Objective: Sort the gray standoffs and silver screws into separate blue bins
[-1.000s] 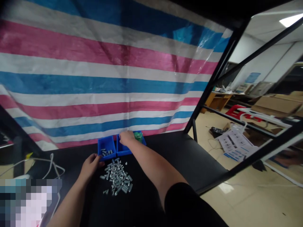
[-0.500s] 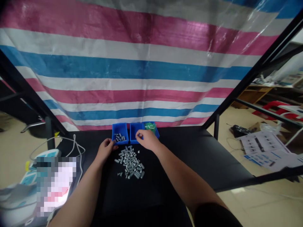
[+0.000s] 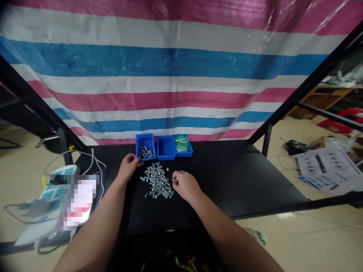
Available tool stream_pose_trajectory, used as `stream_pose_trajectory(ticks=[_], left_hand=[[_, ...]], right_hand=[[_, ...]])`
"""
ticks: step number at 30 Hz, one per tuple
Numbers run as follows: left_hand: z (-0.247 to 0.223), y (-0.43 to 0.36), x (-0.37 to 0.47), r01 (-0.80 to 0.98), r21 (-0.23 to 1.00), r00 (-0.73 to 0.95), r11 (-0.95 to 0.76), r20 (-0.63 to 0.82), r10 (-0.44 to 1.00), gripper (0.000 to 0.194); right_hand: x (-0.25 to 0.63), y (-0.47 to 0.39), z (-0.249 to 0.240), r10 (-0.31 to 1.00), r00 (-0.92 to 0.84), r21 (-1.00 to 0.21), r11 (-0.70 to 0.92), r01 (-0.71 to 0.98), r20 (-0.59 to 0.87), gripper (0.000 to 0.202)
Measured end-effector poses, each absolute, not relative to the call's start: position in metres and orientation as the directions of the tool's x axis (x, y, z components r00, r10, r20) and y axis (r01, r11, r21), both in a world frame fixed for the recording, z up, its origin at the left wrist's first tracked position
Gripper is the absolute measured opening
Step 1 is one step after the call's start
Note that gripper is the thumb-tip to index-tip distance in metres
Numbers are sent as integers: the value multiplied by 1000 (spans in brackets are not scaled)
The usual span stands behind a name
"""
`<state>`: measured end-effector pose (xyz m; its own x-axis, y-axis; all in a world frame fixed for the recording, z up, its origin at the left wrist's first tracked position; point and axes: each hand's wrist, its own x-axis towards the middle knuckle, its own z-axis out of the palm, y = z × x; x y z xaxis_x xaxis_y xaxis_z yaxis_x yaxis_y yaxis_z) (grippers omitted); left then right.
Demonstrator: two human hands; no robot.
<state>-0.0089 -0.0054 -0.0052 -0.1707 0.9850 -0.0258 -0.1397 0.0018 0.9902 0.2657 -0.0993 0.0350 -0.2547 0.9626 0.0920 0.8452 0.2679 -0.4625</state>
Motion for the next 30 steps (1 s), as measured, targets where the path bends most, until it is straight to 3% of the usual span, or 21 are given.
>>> stream_pose_trajectory(ticks=[2,4,7,10,14,16,20,25,30], left_hand=[[-6,-6,-8,-146,989,-170,3,-28,985,34],[-6,-7,-7,-162,987,-176,-3,-26,984,32],[-7,-7,-5,-140,990,-195,-8,-20,981,29],[-6,-7,-5,-104,995,-199,0,-21,980,26],[-5,-8,-6,-75,997,-196,12,-26,980,24],[-5,-8,-6,-63,998,-197,11,-23,980,24],[-5,-6,-7,-72,997,-188,12,-25,982,25],[0,-7,-7,-37,999,-185,33,-40,982,23],[0,-8,-7,-39,999,-198,29,-37,980,23]], right_hand=[[271,-95,35,971,-221,-394,240,887,94,21],[279,-93,37,965,-249,-412,259,873,79,25],[287,-90,44,931,-362,-601,317,733,50,23],[279,-78,55,909,-416,-776,277,567,20,16],[238,-41,72,891,-454,-898,173,404,-32,12],[215,-20,77,938,-346,-946,133,296,24,19],[195,3,76,976,-199,-925,153,349,86,32],[215,-19,68,971,-178,-818,229,527,157,14],[244,-64,68,965,-254,-735,222,641,70,9]])
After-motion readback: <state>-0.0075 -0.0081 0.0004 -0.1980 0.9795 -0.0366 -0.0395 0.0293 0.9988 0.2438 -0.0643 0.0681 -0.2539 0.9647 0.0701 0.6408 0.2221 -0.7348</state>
